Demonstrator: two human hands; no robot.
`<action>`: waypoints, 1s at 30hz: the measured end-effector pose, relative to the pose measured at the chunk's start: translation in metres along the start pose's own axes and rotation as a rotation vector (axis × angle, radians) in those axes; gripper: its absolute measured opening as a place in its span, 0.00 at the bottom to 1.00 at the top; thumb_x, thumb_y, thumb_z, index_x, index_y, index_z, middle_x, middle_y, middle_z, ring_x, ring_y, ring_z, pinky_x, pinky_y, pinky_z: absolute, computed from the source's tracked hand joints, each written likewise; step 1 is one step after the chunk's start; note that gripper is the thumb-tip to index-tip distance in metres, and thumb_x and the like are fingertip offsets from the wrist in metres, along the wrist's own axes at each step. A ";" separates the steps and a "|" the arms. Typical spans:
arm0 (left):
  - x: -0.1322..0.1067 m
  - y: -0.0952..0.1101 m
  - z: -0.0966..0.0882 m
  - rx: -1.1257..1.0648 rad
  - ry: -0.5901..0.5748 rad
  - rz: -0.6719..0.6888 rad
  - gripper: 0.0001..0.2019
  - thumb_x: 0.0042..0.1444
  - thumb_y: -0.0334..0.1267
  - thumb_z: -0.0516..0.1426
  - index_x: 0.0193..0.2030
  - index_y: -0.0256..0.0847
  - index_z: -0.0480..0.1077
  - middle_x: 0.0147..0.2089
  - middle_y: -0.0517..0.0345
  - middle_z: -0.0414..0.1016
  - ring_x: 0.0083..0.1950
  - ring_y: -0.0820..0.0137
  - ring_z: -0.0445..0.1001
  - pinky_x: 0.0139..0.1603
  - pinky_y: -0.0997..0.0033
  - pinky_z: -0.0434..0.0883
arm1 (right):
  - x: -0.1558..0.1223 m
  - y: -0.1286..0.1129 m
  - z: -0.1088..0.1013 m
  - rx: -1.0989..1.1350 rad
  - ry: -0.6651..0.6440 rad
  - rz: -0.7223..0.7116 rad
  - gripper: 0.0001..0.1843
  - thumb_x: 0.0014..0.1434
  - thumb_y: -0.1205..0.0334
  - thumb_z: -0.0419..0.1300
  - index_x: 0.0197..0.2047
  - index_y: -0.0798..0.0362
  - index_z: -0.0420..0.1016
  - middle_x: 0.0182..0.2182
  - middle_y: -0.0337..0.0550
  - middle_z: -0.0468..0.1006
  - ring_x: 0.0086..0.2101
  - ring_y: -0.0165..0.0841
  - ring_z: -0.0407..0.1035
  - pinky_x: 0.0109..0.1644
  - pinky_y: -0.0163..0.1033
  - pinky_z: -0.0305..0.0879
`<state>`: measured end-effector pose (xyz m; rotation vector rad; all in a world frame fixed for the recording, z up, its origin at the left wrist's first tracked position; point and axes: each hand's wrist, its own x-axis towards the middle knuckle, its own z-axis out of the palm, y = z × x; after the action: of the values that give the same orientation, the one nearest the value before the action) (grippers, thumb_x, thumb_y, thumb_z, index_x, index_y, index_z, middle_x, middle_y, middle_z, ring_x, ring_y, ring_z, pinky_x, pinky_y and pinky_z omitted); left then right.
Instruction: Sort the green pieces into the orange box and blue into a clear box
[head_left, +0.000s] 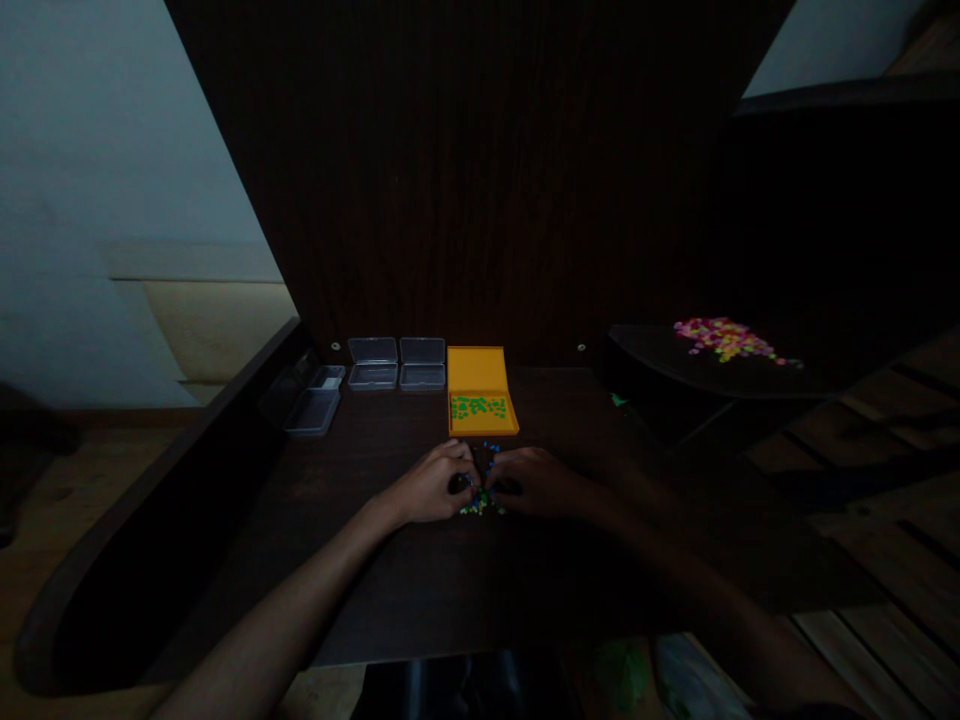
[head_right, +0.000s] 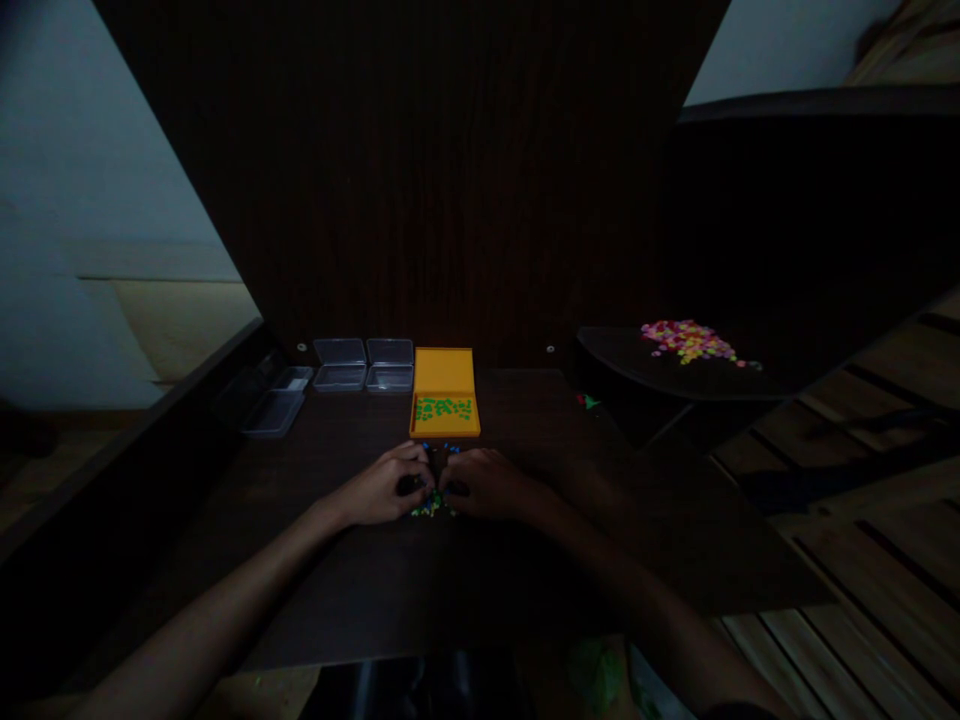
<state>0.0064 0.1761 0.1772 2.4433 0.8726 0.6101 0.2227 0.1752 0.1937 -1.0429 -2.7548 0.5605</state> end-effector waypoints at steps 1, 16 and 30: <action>0.000 0.000 0.000 -0.001 0.000 0.000 0.06 0.53 0.29 0.56 0.33 0.41 0.73 0.37 0.56 0.71 0.43 0.67 0.69 0.49 0.66 0.67 | 0.000 -0.001 0.000 -0.002 -0.003 0.005 0.06 0.56 0.64 0.61 0.38 0.52 0.77 0.35 0.40 0.78 0.35 0.32 0.71 0.38 0.34 0.58; 0.000 0.001 0.001 0.007 -0.004 -0.002 0.04 0.54 0.31 0.56 0.33 0.41 0.72 0.37 0.56 0.71 0.43 0.67 0.69 0.50 0.66 0.66 | 0.006 0.000 -0.003 -0.015 0.021 -0.008 0.07 0.61 0.64 0.56 0.36 0.52 0.76 0.34 0.41 0.78 0.35 0.31 0.70 0.38 0.34 0.57; 0.001 0.000 0.001 0.012 -0.027 0.004 0.04 0.55 0.30 0.56 0.32 0.41 0.72 0.36 0.57 0.71 0.42 0.68 0.70 0.50 0.66 0.66 | 0.047 0.051 -0.032 -0.092 0.155 0.201 0.13 0.65 0.62 0.51 0.37 0.56 0.75 0.29 0.44 0.76 0.29 0.30 0.68 0.33 0.32 0.55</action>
<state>0.0079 0.1761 0.1764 2.4585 0.8632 0.5738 0.2272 0.2506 0.2030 -1.3342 -2.5794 0.3627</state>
